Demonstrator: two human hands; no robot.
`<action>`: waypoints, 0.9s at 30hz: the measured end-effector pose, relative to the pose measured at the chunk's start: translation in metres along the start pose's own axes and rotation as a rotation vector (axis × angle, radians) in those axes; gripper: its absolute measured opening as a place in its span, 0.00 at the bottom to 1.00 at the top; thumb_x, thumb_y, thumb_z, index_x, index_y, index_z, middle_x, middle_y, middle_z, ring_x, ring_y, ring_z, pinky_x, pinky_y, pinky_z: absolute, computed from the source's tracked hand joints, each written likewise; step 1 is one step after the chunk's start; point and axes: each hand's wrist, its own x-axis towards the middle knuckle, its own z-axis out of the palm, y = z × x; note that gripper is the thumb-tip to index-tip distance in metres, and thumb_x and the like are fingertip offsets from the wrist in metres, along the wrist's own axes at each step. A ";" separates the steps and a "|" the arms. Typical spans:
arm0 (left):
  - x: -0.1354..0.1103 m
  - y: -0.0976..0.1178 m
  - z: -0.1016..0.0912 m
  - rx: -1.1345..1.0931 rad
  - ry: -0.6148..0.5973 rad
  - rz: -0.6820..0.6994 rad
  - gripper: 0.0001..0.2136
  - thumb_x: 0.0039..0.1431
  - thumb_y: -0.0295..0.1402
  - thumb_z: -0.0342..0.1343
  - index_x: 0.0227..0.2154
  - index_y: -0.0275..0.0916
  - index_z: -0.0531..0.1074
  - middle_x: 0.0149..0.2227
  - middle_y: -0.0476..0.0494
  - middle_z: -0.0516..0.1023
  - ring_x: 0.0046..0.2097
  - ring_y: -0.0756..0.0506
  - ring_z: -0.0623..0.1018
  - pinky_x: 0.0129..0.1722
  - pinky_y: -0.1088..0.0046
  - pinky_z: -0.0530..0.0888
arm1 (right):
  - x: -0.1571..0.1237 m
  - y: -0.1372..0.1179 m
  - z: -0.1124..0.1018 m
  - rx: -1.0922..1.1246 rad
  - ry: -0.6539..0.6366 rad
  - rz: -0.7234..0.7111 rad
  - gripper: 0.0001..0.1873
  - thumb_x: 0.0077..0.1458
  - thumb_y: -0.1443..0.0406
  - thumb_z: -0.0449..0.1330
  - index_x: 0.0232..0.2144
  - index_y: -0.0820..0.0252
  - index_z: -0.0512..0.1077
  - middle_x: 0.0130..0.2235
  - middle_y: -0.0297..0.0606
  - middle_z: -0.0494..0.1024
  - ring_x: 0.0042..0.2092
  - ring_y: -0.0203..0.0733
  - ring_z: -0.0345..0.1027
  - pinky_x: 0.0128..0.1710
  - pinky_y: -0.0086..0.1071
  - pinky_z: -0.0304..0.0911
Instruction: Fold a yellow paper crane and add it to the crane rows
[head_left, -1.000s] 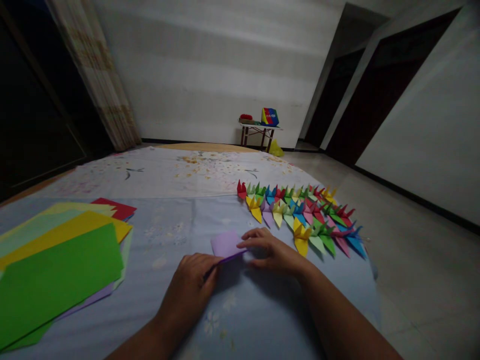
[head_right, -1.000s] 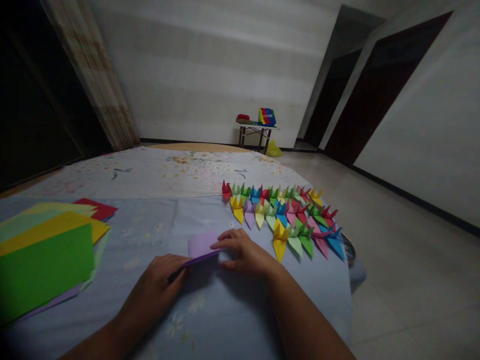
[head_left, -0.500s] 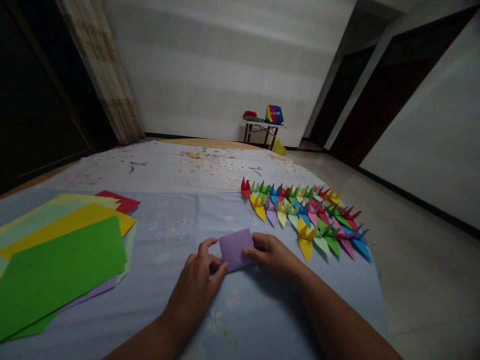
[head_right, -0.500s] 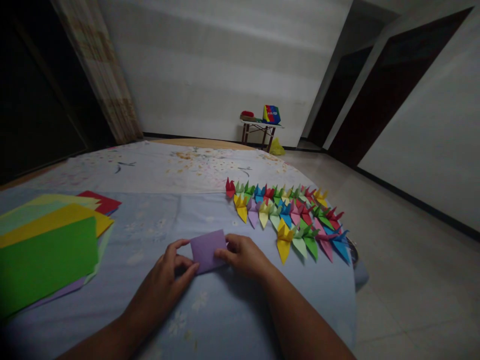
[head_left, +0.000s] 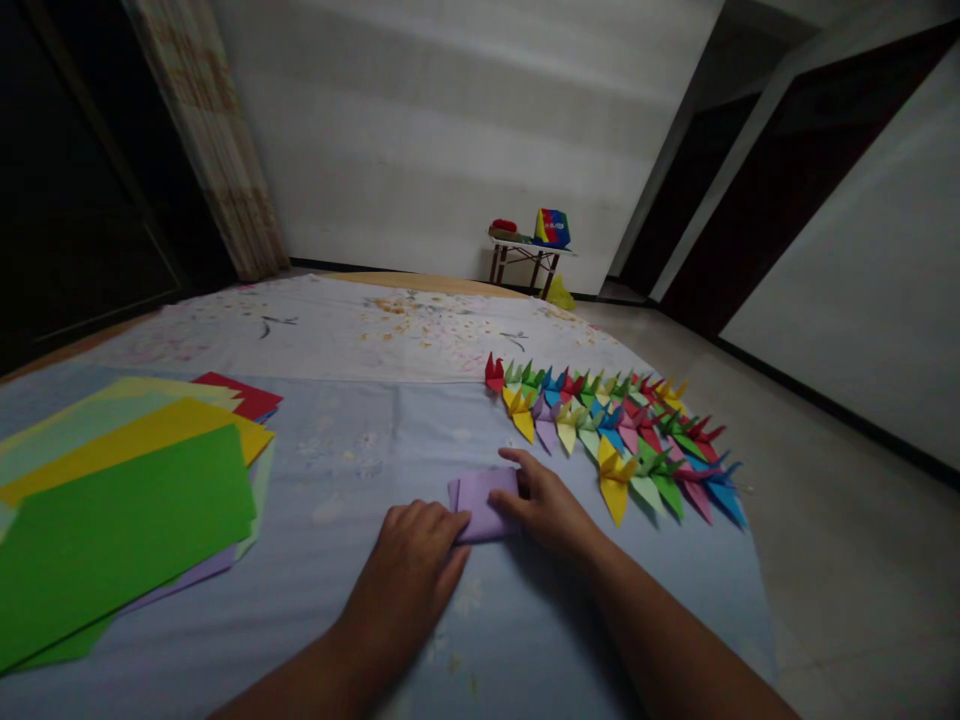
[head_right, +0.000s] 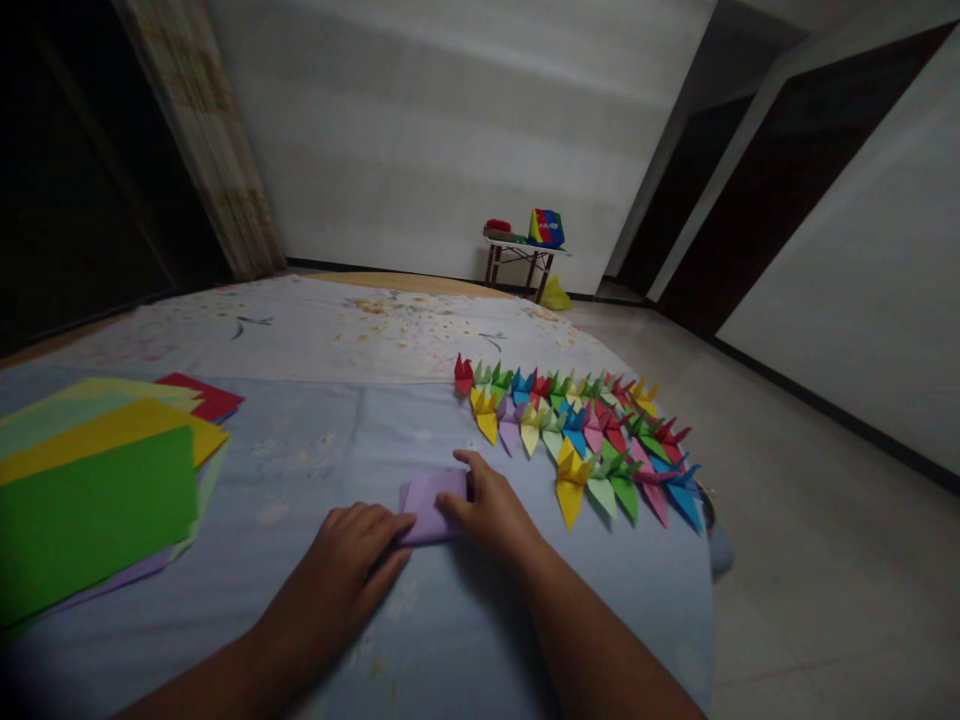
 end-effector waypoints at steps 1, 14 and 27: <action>0.000 0.001 -0.001 0.011 -0.004 0.003 0.11 0.57 0.29 0.50 0.43 0.40 0.68 0.37 0.43 0.74 0.40 0.43 0.71 0.42 0.60 0.66 | 0.000 0.000 0.000 -0.025 -0.002 -0.002 0.29 0.48 0.61 0.58 0.53 0.60 0.58 0.24 0.28 0.62 0.25 0.33 0.57 0.24 0.25 0.52; -0.005 0.003 0.003 0.104 -0.007 0.017 0.11 0.56 0.30 0.51 0.42 0.40 0.70 0.50 0.40 0.70 0.50 0.40 0.68 0.48 0.57 0.66 | 0.003 -0.001 0.006 -0.219 0.003 -0.028 0.30 0.48 0.60 0.59 0.53 0.58 0.59 0.27 0.31 0.67 0.28 0.35 0.60 0.28 0.26 0.53; -0.004 0.003 0.007 0.112 -0.013 -0.019 0.12 0.56 0.32 0.50 0.43 0.39 0.69 0.52 0.36 0.69 0.53 0.37 0.67 0.48 0.54 0.64 | 0.002 -0.005 0.006 -0.276 0.037 -0.014 0.31 0.47 0.59 0.60 0.53 0.59 0.60 0.30 0.34 0.69 0.31 0.38 0.61 0.31 0.28 0.55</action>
